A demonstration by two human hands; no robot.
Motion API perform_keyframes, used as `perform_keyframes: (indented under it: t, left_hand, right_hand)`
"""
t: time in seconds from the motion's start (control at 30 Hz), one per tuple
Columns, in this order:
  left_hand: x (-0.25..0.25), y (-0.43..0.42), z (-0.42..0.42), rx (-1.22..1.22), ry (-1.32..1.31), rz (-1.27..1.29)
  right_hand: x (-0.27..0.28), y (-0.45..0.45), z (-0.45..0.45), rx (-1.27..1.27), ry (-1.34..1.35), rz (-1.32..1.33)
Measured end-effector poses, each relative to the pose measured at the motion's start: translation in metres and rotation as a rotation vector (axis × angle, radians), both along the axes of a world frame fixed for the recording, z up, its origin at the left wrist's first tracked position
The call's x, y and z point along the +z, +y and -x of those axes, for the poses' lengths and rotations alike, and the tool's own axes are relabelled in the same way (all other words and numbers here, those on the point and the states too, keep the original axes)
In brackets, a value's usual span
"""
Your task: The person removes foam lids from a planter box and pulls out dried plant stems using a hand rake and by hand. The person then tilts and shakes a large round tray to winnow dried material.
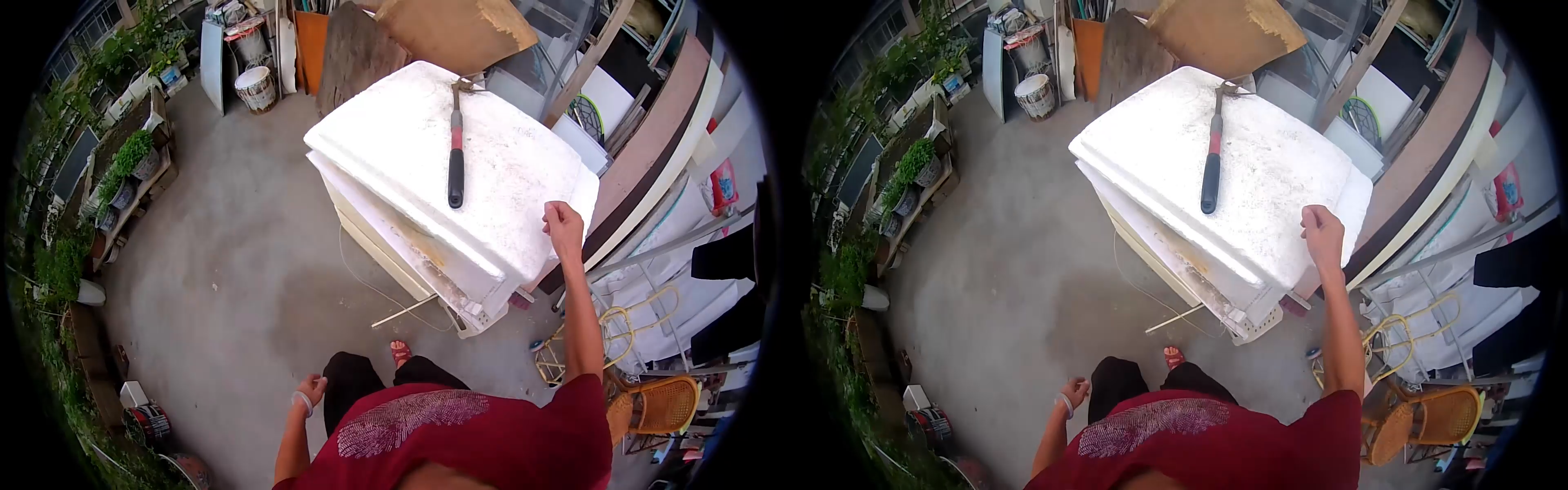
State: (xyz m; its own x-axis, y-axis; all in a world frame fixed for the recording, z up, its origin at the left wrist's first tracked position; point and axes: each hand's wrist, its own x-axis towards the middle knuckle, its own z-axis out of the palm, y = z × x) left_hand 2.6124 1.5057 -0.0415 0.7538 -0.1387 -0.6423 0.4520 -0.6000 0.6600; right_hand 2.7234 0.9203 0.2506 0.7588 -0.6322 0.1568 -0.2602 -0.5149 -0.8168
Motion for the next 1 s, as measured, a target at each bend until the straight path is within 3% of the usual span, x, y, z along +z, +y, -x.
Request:
perform_keyframes:
  t: [0.03, 0.07, 0.13, 0.2, 0.23, 0.3, 0.37, 0.5, 0.7, 0.83, 1.0]
  left_hand:
    - [0.004, -0.017, -0.032, -0.059, -0.099, -0.004]
    - [0.030, -0.043, -0.069, -0.023, -0.081, 0.153]
    - [0.055, -0.091, -0.153, -0.045, -0.122, 0.444]
    - [0.093, -0.135, -0.230, -0.092, -0.087, 0.488]
    - [0.112, -0.155, -0.264, -0.031, 0.024, 0.535]
    - [0.142, -0.196, -0.315, 0.105, 0.073, 0.605]
    - [0.174, -0.224, -0.348, 0.061, 0.050, 0.638]
    - [0.204, -0.266, -0.389, 0.245, 0.266, 0.698]
    - [0.218, -0.289, -0.411, 0.348, 0.391, 0.614]
    - [0.200, -0.298, -0.412, 0.373, 0.367, 0.948]
    - [0.181, -0.314, -0.413, 0.596, 0.247, 0.781]
  right_hand:
    - [0.002, 0.014, -0.041, 0.094, 0.060, 0.271]
    - [0.011, 0.030, -0.075, 0.197, 0.085, 0.459]
    - [0.006, 0.068, -0.131, 0.156, 0.349, 0.569]
    - [0.021, 0.102, -0.163, 0.129, 0.677, 0.513]
    - [0.010, 0.105, -0.174, 0.120, 0.706, 0.450]
    - [0.004, 0.108, -0.186, 0.025, 0.706, 0.459]
    - [-0.006, 0.109, -0.191, -0.089, 0.704, 0.413]
    - [-0.008, 0.108, -0.189, -0.194, 0.624, 0.264]
    - [0.016, 0.120, -0.133, -0.352, 0.374, 0.119]
    - [0.029, 0.129, -0.044, -0.470, 0.205, 0.137]
    - [-0.003, 0.148, 0.096, -0.606, 0.040, 0.109]
